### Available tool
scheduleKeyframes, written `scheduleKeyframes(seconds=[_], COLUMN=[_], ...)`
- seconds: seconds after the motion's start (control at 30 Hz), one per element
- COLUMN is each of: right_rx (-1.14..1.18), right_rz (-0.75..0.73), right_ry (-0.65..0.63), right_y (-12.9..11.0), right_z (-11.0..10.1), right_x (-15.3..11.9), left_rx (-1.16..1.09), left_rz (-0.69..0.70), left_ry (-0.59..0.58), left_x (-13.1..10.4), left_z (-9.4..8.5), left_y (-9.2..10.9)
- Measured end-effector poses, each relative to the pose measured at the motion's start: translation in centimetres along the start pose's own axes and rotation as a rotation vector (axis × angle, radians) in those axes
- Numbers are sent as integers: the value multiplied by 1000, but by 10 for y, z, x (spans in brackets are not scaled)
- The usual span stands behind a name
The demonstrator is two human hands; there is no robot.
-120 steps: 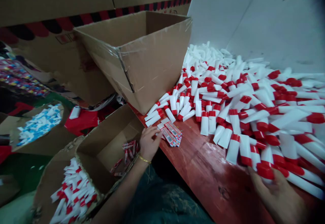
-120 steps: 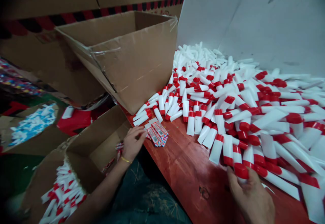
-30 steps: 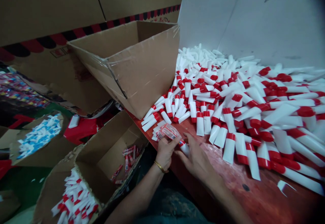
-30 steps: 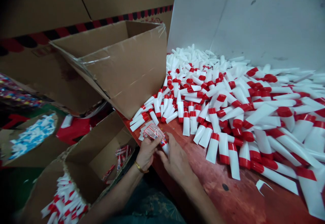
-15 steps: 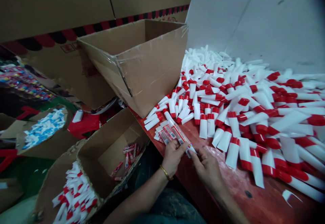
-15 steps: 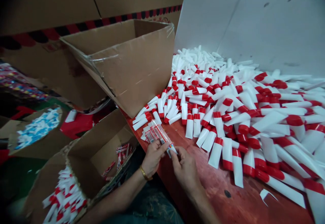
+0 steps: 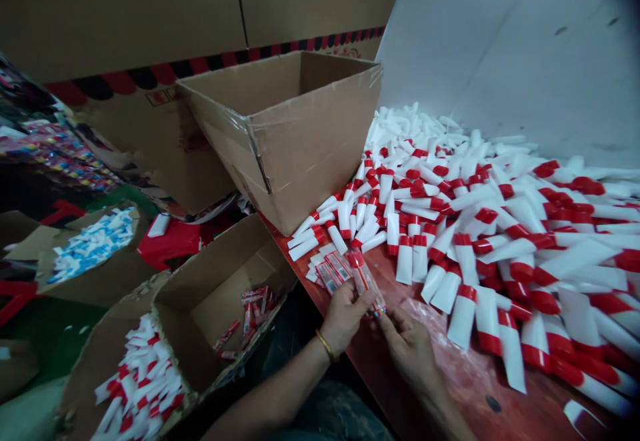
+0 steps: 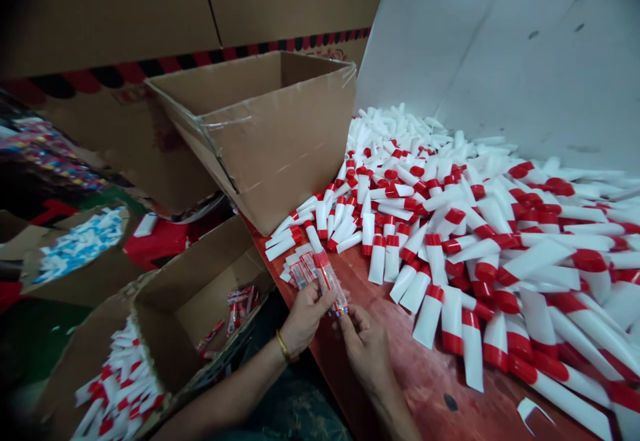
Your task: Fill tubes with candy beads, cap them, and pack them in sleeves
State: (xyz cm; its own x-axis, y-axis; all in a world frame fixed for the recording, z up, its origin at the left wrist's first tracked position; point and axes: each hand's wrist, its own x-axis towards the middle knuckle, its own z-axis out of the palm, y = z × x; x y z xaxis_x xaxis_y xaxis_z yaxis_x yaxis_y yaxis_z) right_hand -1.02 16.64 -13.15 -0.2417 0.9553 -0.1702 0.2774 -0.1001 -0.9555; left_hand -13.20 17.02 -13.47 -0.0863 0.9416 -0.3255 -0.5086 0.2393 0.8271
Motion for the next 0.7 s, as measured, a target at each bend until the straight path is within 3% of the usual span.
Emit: scheduleKeyframes(seconds=[0.3, 0.53, 0.63, 0.7], right_rx=[71, -15, -96, -226], right_rz=[79, 36, -4, -64], right_ry=[5, -69, -118, -65], right_y=[-1, 5, -2, -8], right_z=[7, 16, 13, -4], right_x=[-1, -1, -3, -6], left_rx=[7, 61, 86, 96], left_rz=[-4, -12, -37, -48], left_ry=[-23, 10, 112, 277], left_x=[-4, -2, -7, -12], left_z=[-7, -13, -40, -74], left_y=[0, -1, 0, 4])
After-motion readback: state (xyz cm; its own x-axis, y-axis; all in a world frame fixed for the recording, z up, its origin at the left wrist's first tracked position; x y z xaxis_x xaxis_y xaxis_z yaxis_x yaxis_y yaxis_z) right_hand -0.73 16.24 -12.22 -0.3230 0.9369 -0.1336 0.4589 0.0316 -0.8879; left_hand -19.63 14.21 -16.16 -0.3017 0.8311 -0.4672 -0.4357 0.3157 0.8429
